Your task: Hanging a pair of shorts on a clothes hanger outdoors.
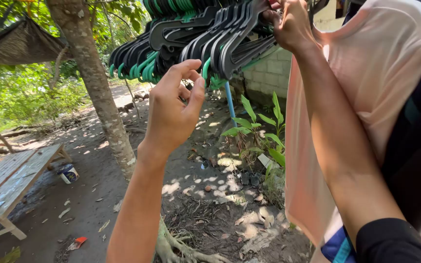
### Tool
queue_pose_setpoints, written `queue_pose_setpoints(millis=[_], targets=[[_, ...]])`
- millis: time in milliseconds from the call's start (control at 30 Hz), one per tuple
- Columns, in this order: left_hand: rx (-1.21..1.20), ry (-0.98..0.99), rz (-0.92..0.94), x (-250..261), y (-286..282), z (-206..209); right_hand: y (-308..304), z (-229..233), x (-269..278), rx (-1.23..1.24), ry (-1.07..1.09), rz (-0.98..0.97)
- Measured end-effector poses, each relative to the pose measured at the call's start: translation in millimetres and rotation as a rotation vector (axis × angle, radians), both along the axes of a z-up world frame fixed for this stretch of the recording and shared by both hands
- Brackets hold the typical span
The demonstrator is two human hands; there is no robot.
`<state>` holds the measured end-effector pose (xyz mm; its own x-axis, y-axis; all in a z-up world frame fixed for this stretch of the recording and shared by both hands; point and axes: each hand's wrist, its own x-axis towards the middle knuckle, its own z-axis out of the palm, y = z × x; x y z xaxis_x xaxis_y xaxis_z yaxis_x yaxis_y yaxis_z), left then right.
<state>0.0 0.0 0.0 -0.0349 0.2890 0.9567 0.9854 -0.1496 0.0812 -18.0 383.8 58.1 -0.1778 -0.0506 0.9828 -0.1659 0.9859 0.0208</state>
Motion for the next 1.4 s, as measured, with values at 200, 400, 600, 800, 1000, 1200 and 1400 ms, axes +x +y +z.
queue_pose_setpoints(millis=[200,400,600,800,1000,1200,1400], targets=[[0.011,-0.036,0.005,-2.0,8.1,5.5,2.3,22.2,-13.0,-0.343,-0.039,0.827],[0.020,0.006,0.074,4.8,9.7,15.7,-11.2,31.6,12.7,0.195,0.123,0.109],[0.046,-0.033,0.036,7.1,8.3,22.6,-59.0,42.3,35.3,0.241,0.197,0.162],[0.141,-0.256,-0.358,10.1,-11.5,13.3,-139.4,25.5,85.0,0.328,0.269,0.319],[0.416,-0.262,-0.531,20.1,-57.3,-21.9,-197.0,-24.1,126.8,0.263,0.125,0.361],[0.487,-0.376,-0.605,19.2,-97.2,-81.2,-230.6,-83.7,133.0,0.182,0.010,0.493],[0.618,-0.452,-0.578,17.1,-116.8,-122.6,-247.5,-133.5,122.4,0.083,-0.140,0.551]])
